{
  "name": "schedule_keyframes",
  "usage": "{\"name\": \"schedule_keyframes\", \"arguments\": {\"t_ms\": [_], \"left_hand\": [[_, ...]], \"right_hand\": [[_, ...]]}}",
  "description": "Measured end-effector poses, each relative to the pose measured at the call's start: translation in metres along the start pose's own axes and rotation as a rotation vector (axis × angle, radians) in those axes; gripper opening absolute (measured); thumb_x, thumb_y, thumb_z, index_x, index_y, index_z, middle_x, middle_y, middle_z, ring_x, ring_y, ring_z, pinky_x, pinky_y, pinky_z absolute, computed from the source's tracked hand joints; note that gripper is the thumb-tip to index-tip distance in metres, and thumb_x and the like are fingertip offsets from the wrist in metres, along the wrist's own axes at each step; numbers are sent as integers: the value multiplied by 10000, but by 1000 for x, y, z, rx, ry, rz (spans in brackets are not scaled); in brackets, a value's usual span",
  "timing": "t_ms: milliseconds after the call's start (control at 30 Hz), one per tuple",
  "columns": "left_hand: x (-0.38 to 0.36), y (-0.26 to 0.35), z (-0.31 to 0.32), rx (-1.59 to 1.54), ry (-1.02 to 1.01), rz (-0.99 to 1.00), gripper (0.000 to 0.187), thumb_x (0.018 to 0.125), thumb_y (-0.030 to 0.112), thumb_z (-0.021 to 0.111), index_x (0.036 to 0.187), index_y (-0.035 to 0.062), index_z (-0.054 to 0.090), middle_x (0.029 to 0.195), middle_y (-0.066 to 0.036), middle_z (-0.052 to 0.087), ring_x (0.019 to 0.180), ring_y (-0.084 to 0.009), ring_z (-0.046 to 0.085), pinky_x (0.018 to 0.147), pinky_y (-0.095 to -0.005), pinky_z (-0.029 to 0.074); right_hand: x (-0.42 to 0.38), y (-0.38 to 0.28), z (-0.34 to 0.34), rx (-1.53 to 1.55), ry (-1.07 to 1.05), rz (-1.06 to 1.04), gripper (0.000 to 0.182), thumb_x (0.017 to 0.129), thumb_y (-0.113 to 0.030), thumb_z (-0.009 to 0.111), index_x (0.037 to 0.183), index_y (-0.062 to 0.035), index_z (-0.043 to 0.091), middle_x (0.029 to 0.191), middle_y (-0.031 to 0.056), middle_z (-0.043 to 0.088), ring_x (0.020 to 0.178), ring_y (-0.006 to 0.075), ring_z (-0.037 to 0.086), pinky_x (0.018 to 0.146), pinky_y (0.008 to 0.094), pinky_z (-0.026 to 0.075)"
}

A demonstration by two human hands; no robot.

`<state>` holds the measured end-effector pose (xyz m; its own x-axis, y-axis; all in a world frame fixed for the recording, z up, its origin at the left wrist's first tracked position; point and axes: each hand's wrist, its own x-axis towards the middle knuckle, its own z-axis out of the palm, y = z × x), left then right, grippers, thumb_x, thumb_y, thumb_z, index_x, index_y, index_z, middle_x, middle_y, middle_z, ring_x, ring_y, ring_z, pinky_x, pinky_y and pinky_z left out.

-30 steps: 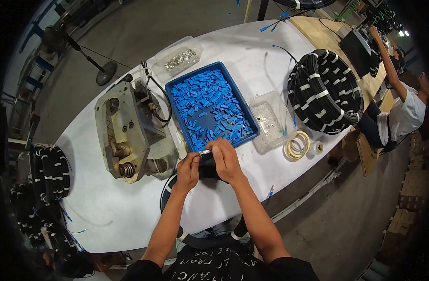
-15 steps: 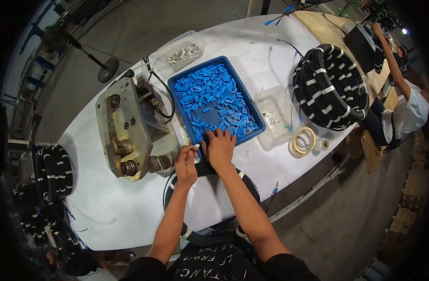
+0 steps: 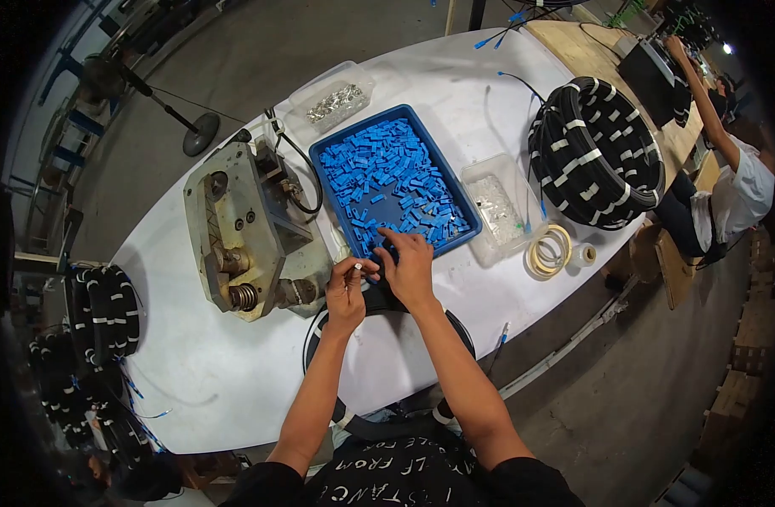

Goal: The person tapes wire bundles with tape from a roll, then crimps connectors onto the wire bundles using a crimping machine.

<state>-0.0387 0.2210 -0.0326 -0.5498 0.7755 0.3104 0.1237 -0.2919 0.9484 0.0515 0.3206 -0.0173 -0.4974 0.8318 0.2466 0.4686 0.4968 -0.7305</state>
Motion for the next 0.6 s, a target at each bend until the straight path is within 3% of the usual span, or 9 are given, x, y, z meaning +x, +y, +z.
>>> {"name": "schedule_keyframes", "arguments": {"t_ms": [100, 233, 300, 400, 600], "left_hand": [[0, -2, 0, 34, -15, 43, 183, 988, -52, 436, 1113, 36, 536, 961, -106, 664, 794, -158, 628, 716, -283, 522], [-3, -3, -5, 80, -40, 77, 222, 950, -103, 450, 1098, 36, 538, 966, -127, 666, 799, -171, 638, 718, -278, 515], [-5, -4, -3, 248, 25, 199, 273, 903, -145, 460, 1087, 39, 541, 962, -144, 663, 803, -188, 640, 721, -276, 506], [-6, -1, -4, 208, -10, 136, 317, 868, -171, 460, 1087, 44, 541, 965, -153, 662, 811, -211, 646, 721, -283, 504], [-7, -5, -5, 141, -26, 143, 312, 874, -164, 445, 1099, 35, 531, 991, -153, 659, 814, -222, 638, 722, -294, 503]], "right_hand": [[-1, -9, -21, 378, -42, 144, 231, 846, -67, 681, 1074, -39, 706, 943, 127, 700, 725, 222, 630, 651, 304, 494], [-14, -25, -38, 530, -100, 142, 208, 852, -61, 683, 1054, -15, 705, 955, 124, 705, 748, 186, 646, 677, 293, 500], [-20, -34, -44, 644, -105, 110, 225, 842, -53, 702, 1061, -1, 698, 942, 125, 707, 776, 173, 653, 694, 279, 508], [-24, -52, -52, 628, -59, 131, 236, 827, -10, 716, 1060, 21, 692, 952, 100, 695, 831, 129, 646, 735, 254, 506], [-25, -55, -60, 474, -89, 11, 246, 795, -12, 728, 1038, 4, 695, 927, 101, 684, 775, 152, 635, 692, 265, 498]]}}
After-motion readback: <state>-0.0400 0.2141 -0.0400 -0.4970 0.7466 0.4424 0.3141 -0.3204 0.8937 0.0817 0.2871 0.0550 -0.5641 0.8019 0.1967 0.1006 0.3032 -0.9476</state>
